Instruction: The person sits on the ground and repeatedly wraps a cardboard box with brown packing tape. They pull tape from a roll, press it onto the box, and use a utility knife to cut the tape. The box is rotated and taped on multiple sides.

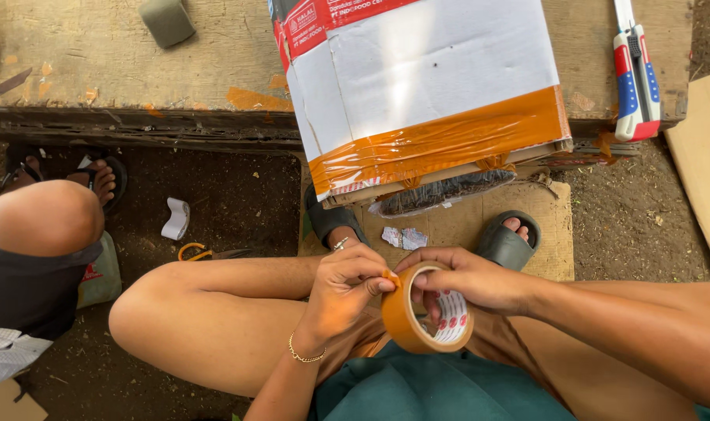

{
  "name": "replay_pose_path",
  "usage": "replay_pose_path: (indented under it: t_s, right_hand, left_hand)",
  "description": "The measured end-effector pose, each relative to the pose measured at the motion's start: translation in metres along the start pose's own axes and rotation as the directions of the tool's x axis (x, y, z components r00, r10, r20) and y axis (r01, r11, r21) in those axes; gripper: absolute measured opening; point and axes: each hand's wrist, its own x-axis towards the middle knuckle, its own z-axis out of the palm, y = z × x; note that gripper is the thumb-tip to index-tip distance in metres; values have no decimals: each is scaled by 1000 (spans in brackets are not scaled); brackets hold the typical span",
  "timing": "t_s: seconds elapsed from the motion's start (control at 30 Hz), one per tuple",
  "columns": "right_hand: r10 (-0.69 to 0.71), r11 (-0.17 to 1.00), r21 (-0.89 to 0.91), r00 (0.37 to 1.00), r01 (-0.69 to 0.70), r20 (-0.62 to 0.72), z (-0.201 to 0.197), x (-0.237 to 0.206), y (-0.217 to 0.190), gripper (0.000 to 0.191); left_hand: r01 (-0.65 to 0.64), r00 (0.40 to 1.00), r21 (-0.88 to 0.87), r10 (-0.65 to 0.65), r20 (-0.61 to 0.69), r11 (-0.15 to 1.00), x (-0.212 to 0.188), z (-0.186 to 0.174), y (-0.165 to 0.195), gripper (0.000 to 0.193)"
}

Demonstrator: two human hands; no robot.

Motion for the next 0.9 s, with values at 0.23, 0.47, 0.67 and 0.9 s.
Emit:
replay_pose_path:
  t_s: [0.23,0.47,0.67,0.9]
  right_hand:
    - [-604,725,-507,784,467,-143,6,-22,-21,58]
    - [-906,-291,-877,183,383,381,22,-84,-53,87]
    - [-929,-236,-936,220,263,296,2,-138,-83,83]
    - [-898,-285,-959,345,15,272,-44,-205,-128,82]
  left_hand:
    - [-108,985,487,161,-68,867,33,20,58,12]
    - [199,964,168,-162,-209,966,77,45,103,12]
    - [256,955,229,-210,-208,939,108,79,134,16]
    - [150,988,79,-147,-47,985,170,122,171,20]
